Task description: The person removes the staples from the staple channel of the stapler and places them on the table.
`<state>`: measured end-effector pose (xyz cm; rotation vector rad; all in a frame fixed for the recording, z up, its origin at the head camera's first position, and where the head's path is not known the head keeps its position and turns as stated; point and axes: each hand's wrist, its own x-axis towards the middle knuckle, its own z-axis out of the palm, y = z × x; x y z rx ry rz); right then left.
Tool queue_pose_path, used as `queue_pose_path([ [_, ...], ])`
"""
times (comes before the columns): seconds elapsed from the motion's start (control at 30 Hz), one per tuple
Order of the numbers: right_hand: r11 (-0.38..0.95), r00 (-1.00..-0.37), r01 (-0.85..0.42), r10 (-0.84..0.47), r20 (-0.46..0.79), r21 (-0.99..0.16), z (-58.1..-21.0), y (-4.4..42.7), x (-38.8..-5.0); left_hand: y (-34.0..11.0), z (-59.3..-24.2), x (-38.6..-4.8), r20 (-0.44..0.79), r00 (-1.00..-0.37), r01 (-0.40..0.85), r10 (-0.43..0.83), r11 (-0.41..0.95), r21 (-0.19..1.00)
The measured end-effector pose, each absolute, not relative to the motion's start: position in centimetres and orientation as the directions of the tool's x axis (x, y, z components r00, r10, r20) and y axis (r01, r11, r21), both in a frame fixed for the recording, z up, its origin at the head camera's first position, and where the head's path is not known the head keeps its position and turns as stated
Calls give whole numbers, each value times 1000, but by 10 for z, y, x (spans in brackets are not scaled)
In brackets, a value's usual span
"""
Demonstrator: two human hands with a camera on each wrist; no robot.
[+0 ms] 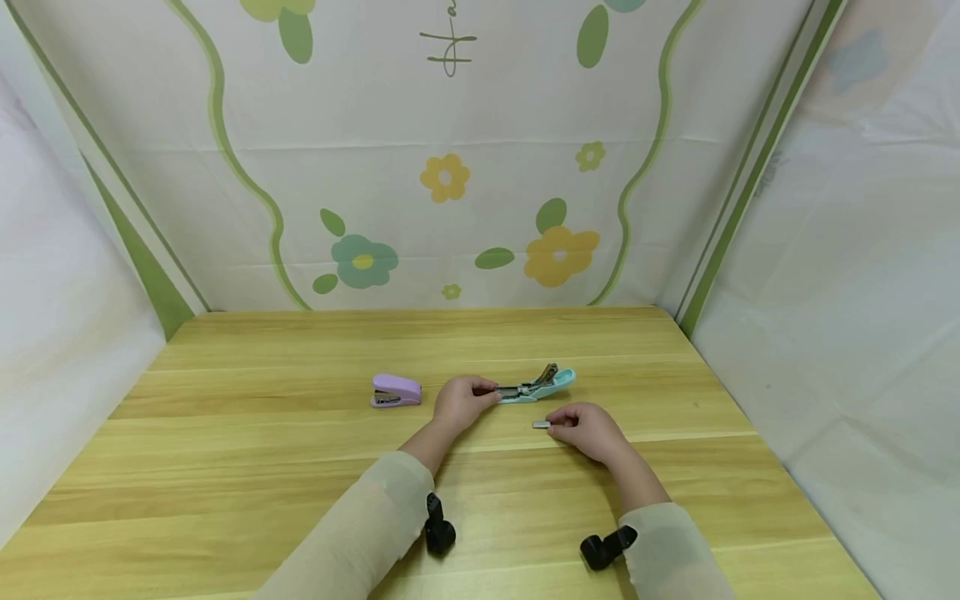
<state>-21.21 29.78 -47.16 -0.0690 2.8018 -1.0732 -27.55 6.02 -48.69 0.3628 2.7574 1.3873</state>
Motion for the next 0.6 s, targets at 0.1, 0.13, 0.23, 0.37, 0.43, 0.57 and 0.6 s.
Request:
queue_pose_path([
  [0.1, 745, -988, 16, -90, -125, -667, -471, 297, -212, 61, -487, -275, 69, -973, 187, 222, 573, 798],
  [0.13, 745, -988, 18, -90, -127, -667, -471, 297, -211, 61, -487, -275, 68, -973, 186, 221, 571, 800],
  [0.23, 737, -988, 22, -88, -129, -676, -471, 298, -211, 61, -487, -274, 71, -973, 188, 220, 571, 799],
  [0.37, 705, -989, 24, -85, -118, -709, -468, 298, -209, 60, -488, -275, 66, -973, 181, 221, 556, 811],
  [0.43, 693, -990, 12, -92, -105, -721, -466, 296, -208, 59, -488, -275, 58, -973, 173, 225, 537, 825],
  [0.57, 684, -990, -28, -118, -72, -729, -460, 290, -207, 56, -490, -276, 50, -971, 160, 235, 477, 864],
  [0.6, 680, -990, -43, -129, -62, -732, -458, 288, -207, 55, -490, -276, 47, -970, 153, 237, 454, 878],
])
